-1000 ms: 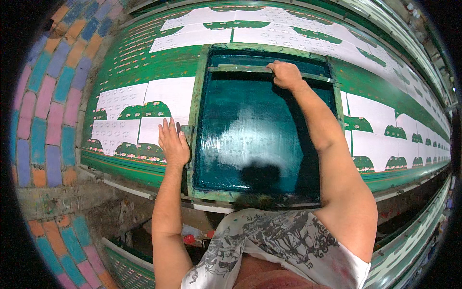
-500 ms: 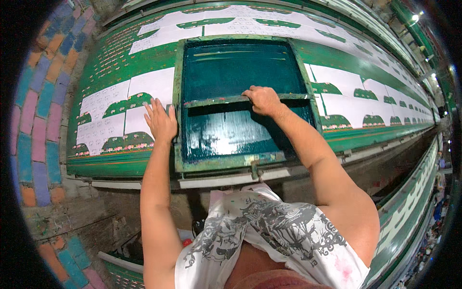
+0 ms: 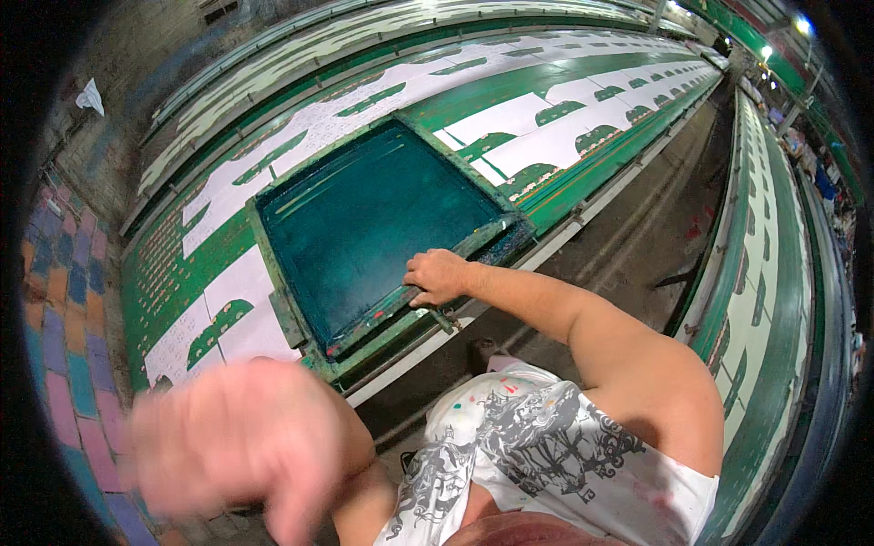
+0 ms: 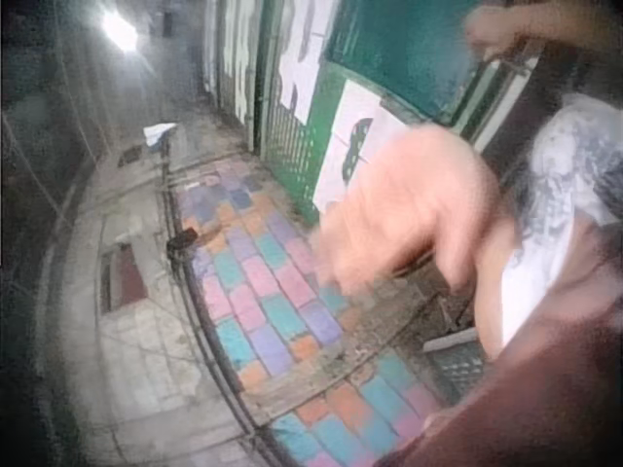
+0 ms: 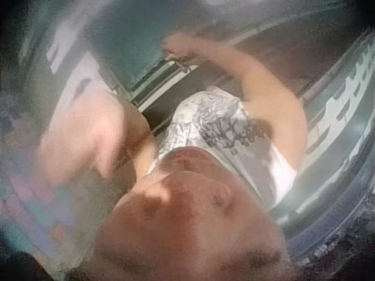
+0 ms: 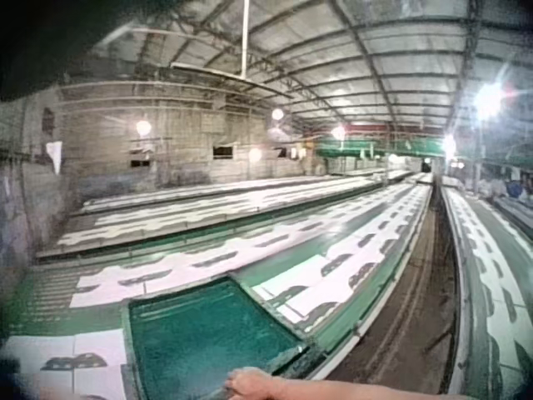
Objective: The person uses a squeegee to pull green ink across a screen printing frame, repeatedly applying ink to a patterned surface on a long table. The person lifts and repositions the screen between strokes to continue printing along the length of the table.
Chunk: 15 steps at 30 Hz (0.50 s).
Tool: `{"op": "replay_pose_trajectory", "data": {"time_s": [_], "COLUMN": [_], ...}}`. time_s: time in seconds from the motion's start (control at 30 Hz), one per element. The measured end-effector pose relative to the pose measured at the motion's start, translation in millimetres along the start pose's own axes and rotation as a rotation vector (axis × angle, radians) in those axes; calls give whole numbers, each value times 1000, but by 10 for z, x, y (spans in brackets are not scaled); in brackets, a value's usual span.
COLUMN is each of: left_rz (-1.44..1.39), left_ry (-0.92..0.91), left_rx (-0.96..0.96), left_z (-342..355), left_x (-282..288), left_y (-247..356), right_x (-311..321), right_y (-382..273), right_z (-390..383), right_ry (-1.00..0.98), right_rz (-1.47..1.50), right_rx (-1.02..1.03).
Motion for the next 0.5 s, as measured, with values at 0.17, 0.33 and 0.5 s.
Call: {"op": "replay_pose_trajectory", "data": {"time_s": [0.17,0.33,0.5], "left_rz": [-142,-320,-281], "left_ry": [-546,-1008,-1206], "left_rx": [21,-49,228], "left_z": [44,-842,-1858], "left_x": [-1012,-1660,-2366], "left_y": [1271,1406,766], "right_x": [23,248,731], "right_y": [-42,-25,738], "right_z": [-199,-193,-944], "right_ry": [35,145,255], "right_rz": [-96,18,30], "right_rx": [21,176,83]}}
Point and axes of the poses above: each hand's wrist, its own z-axis towards the middle knuckle, its own x-axis out of the back of the hand, y = z × x, the point moved 10 cm from there along z, towards the middle knuckle, and after that the axes turned 9 degrees about -y, right-handed, at the moved point
